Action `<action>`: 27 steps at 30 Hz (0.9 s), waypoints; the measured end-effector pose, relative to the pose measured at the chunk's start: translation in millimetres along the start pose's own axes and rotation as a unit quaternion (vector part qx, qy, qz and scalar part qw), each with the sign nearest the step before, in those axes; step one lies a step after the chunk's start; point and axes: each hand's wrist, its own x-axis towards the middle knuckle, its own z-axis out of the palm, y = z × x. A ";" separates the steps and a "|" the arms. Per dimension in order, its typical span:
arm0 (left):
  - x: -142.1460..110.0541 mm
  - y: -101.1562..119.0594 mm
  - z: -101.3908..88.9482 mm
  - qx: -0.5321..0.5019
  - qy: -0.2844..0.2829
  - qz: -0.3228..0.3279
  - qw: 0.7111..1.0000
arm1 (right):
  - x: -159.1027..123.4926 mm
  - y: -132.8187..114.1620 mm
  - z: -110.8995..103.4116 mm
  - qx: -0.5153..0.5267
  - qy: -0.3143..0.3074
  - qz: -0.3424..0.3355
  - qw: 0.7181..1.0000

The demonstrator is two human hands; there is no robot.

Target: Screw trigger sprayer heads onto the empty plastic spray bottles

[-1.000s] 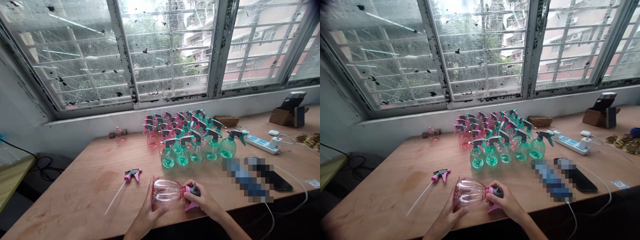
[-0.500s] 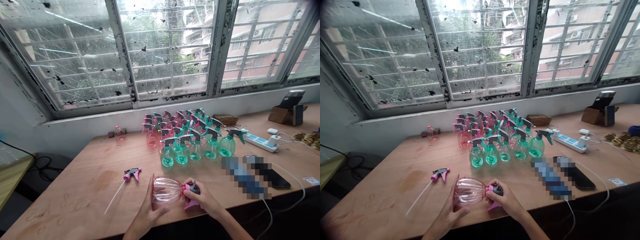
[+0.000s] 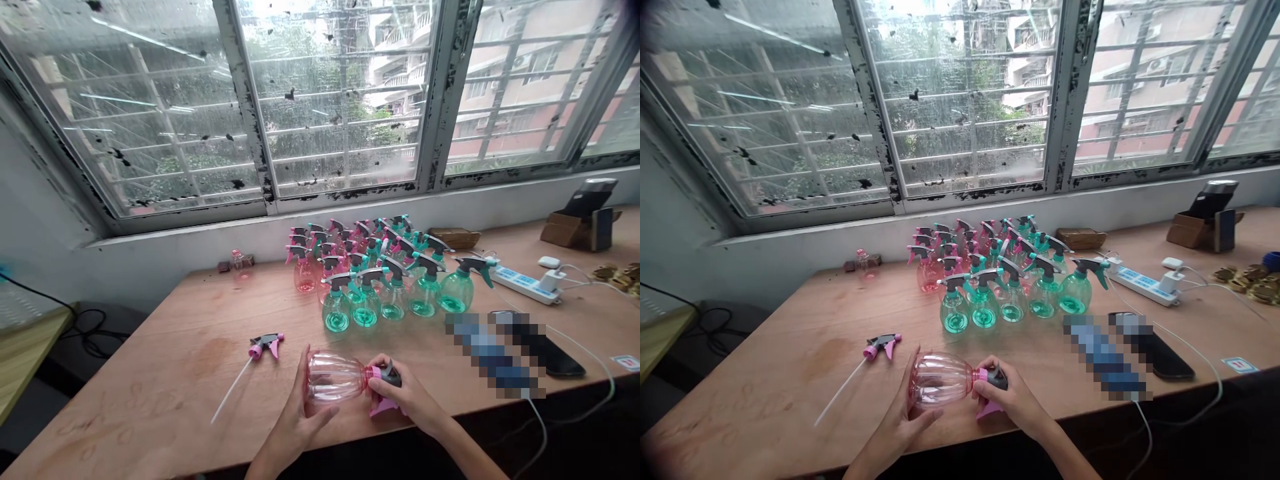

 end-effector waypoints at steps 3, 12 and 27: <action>0.3 0.1 0.9 -0.017 0.002 0.007 1.000 | 0.1 1.3 -0.4 0.000 -0.005 0.001 1.000; -0.2 -5.9 1.3 -0.020 0.022 0.000 1.000 | 1.2 3.5 -0.7 -0.004 -0.004 0.003 1.000; -0.4 0.2 2.6 -0.027 0.021 -0.004 0.999 | 1.6 3.1 -0.5 -0.003 -0.001 0.007 1.000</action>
